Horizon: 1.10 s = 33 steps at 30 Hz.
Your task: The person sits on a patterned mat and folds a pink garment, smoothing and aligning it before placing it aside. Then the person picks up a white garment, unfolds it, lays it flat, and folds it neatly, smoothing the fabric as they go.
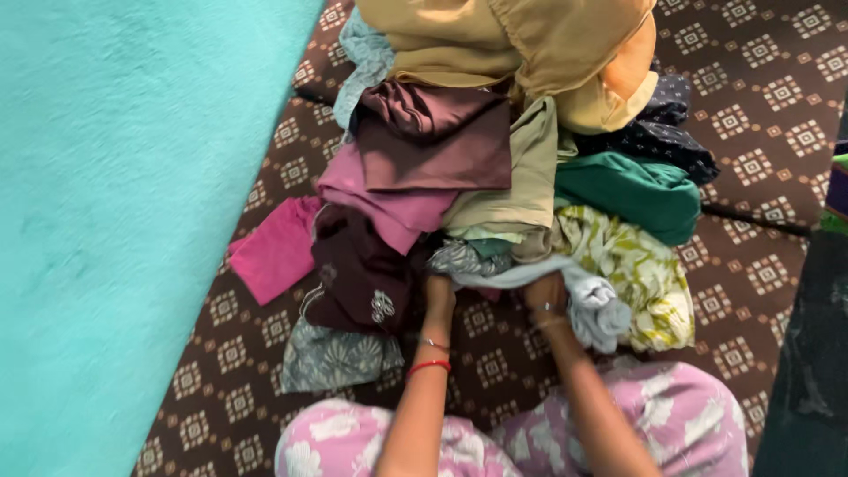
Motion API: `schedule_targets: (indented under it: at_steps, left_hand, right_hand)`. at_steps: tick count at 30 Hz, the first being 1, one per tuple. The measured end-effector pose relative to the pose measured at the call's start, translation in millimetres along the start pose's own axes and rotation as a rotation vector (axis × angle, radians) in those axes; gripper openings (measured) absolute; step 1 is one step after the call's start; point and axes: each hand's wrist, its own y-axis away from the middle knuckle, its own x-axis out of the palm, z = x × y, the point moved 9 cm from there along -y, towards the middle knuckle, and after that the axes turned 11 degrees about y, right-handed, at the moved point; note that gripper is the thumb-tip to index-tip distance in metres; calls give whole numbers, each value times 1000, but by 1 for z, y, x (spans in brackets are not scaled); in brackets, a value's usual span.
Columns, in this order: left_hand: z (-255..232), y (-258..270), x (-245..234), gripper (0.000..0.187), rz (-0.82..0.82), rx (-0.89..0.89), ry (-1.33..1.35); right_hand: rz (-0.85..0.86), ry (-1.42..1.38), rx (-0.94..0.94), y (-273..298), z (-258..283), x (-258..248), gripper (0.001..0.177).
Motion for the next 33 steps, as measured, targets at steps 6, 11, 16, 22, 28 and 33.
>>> schedule_targets:
  at_steps: [6, 11, 16, 22, 28, 33]
  left_hand:
    - [-153, -126, 108, 31, 69, 278, -124]
    - [-295, -190, 166, 31, 133, 491, -209]
    - [-414, -160, 189, 32, 267, 680, -194]
    - [-386, -40, 71, 58, 531, 817, -71]
    - [-340, 67, -111, 44, 661, 534, 203]
    - [-350, 186, -190, 23, 807, 734, 176]
  right_hand:
    - [-190, 214, -250, -268, 6, -62, 25]
    - [-296, 365, -498, -414, 29, -117, 22]
    - [-10, 617, -457, -440, -15, -166, 27]
    - [119, 305, -659, -252, -19, -210, 26]
    - [154, -135, -293, -118, -48, -330, 23]
    - [133, -202, -496, -24, -20, -395, 21]
